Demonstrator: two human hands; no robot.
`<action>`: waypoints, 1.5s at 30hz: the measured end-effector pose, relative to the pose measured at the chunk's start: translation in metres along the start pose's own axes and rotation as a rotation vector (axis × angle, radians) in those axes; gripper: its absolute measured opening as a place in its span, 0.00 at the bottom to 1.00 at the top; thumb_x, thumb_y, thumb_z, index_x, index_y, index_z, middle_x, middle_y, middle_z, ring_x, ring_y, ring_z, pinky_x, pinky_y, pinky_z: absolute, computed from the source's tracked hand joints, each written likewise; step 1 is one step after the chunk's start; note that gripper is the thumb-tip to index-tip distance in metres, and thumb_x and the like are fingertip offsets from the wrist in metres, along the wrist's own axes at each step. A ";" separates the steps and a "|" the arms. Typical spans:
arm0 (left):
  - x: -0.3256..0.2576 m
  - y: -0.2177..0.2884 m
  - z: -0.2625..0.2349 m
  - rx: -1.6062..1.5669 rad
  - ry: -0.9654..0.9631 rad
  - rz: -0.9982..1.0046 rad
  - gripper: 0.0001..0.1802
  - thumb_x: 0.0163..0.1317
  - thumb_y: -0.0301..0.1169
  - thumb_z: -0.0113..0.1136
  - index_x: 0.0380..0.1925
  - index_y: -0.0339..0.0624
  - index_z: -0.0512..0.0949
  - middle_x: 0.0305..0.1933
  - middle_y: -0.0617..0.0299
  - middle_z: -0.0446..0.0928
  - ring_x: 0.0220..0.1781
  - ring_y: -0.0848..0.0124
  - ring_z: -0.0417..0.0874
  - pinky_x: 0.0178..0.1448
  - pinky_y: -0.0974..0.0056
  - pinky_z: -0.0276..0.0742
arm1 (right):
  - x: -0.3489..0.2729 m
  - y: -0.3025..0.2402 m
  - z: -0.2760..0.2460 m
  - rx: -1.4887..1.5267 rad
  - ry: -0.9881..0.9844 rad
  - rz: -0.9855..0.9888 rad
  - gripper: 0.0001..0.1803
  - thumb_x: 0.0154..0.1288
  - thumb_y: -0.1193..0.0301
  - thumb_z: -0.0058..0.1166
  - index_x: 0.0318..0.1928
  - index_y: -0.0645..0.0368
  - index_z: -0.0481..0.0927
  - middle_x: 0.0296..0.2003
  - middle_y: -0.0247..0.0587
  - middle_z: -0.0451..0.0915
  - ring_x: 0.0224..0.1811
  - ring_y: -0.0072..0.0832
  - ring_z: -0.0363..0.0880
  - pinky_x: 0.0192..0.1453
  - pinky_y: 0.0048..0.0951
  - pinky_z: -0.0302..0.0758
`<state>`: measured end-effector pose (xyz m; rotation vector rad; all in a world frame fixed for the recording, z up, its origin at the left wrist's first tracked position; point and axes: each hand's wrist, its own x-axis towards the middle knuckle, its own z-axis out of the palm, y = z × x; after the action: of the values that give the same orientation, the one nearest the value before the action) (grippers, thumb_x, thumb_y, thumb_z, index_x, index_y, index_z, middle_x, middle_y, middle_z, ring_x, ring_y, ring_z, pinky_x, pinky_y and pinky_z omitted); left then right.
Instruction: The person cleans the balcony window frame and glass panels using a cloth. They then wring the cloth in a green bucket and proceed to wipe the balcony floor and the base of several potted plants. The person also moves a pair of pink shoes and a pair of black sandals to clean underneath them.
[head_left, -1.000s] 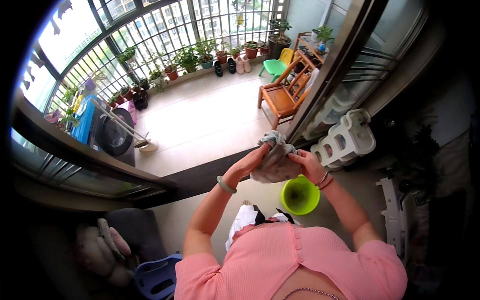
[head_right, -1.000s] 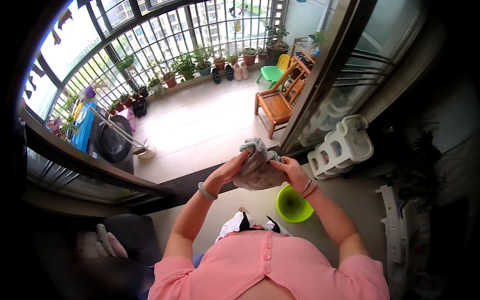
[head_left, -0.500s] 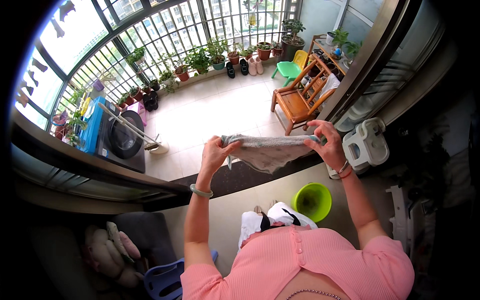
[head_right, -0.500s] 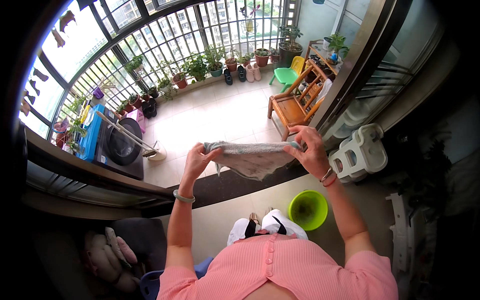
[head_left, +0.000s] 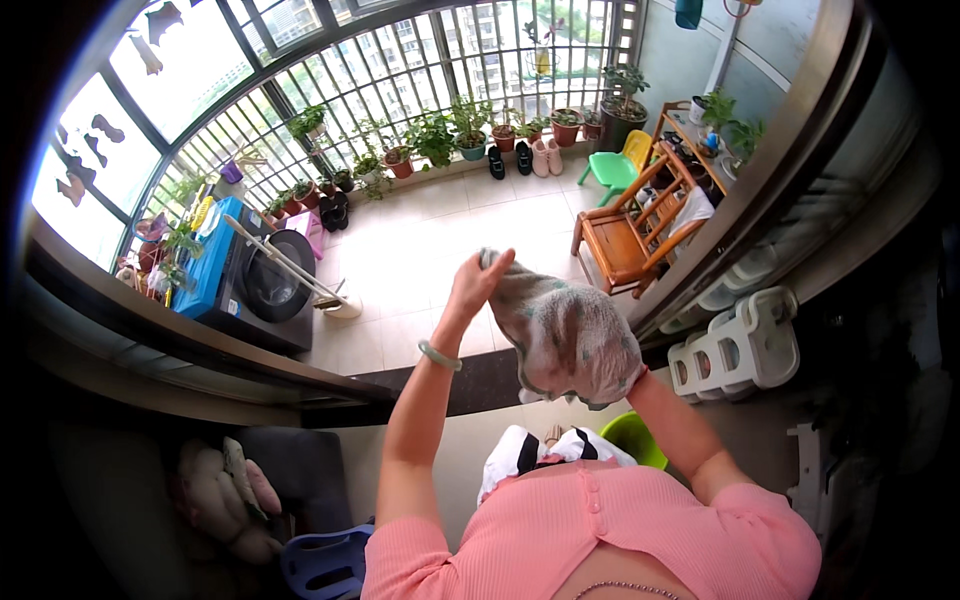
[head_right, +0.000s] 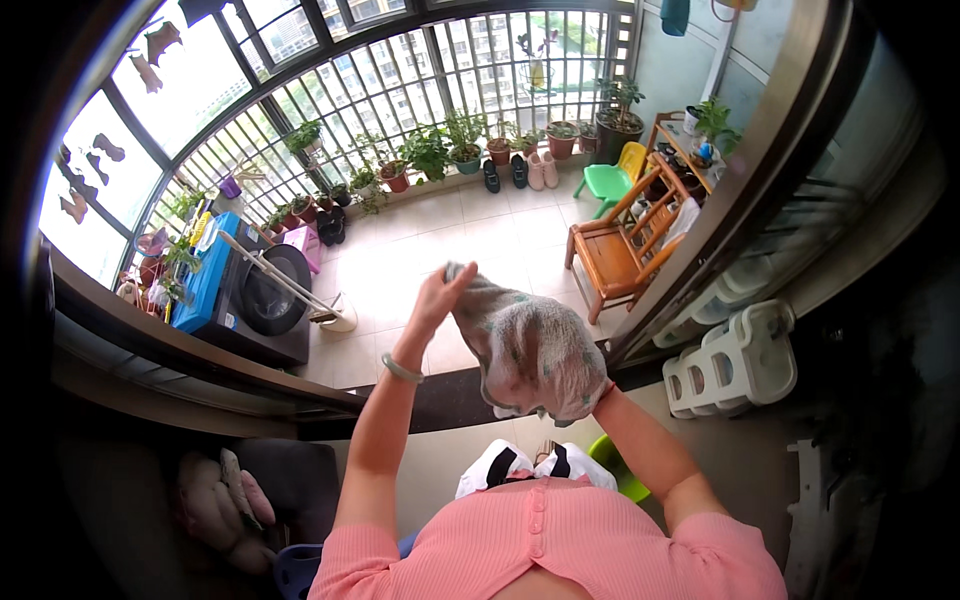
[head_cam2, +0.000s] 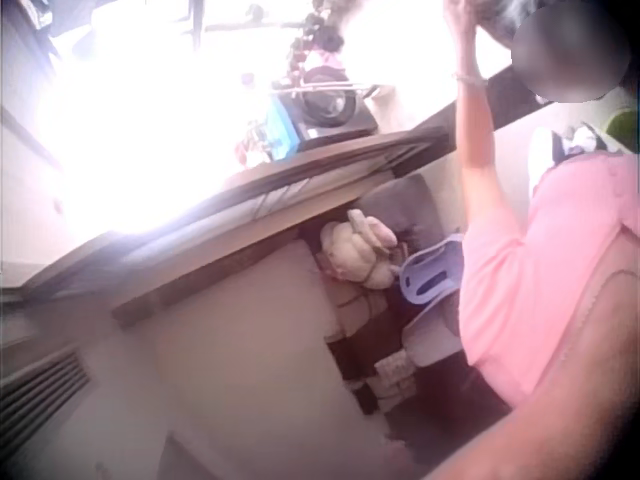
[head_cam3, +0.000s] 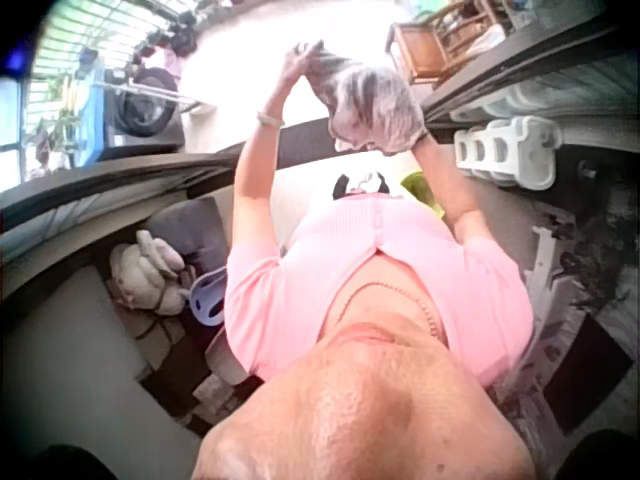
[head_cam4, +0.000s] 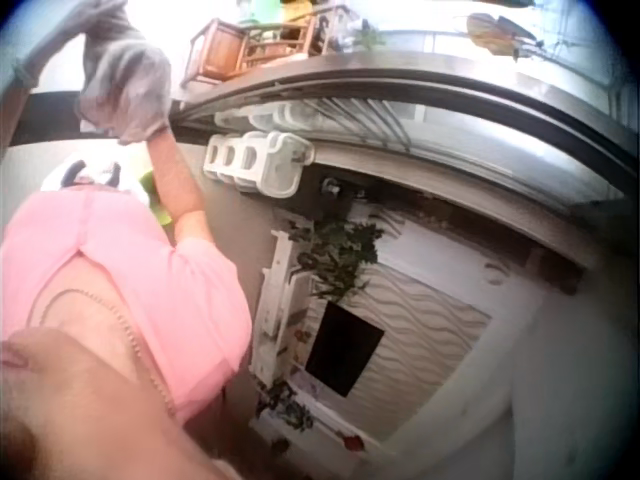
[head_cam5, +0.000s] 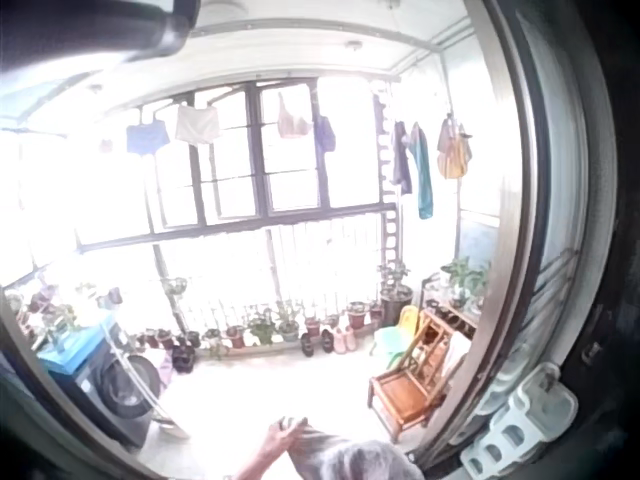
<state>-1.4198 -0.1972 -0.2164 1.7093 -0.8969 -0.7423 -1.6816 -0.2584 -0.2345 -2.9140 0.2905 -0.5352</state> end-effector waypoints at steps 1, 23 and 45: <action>0.000 -0.017 0.002 0.019 -0.048 -0.079 0.30 0.61 0.57 0.60 0.34 0.35 0.80 0.30 0.62 0.80 0.31 0.75 0.79 0.34 0.69 0.76 | 0.014 -0.002 -0.016 0.075 -0.022 0.014 0.33 0.66 0.57 0.48 0.68 0.58 0.61 0.64 0.46 0.65 0.69 0.41 0.60 0.73 0.41 0.54; 0.181 -0.054 -0.018 -1.482 -0.720 -0.478 0.48 0.59 0.73 0.31 0.68 0.51 0.59 0.66 0.52 0.68 0.67 0.48 0.67 0.68 0.31 0.57 | 0.301 0.142 0.021 1.102 0.079 0.444 0.15 0.61 0.78 0.53 0.49 0.63 0.78 0.41 0.39 0.81 0.43 0.30 0.80 0.51 0.27 0.76; 0.487 -0.153 0.104 -1.152 -0.665 -0.846 0.22 0.72 0.44 0.47 0.56 0.40 0.73 0.53 0.57 0.79 0.49 0.67 0.82 0.55 0.58 0.80 | 0.386 0.414 0.149 1.085 0.178 0.812 0.37 0.59 0.59 0.64 0.63 0.62 0.65 0.53 0.43 0.77 0.56 0.30 0.75 0.62 0.30 0.69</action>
<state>-1.2134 -0.6294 -0.4199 0.6907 0.0347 -1.9774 -1.3397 -0.7253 -0.3239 -1.5314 0.8269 -0.5472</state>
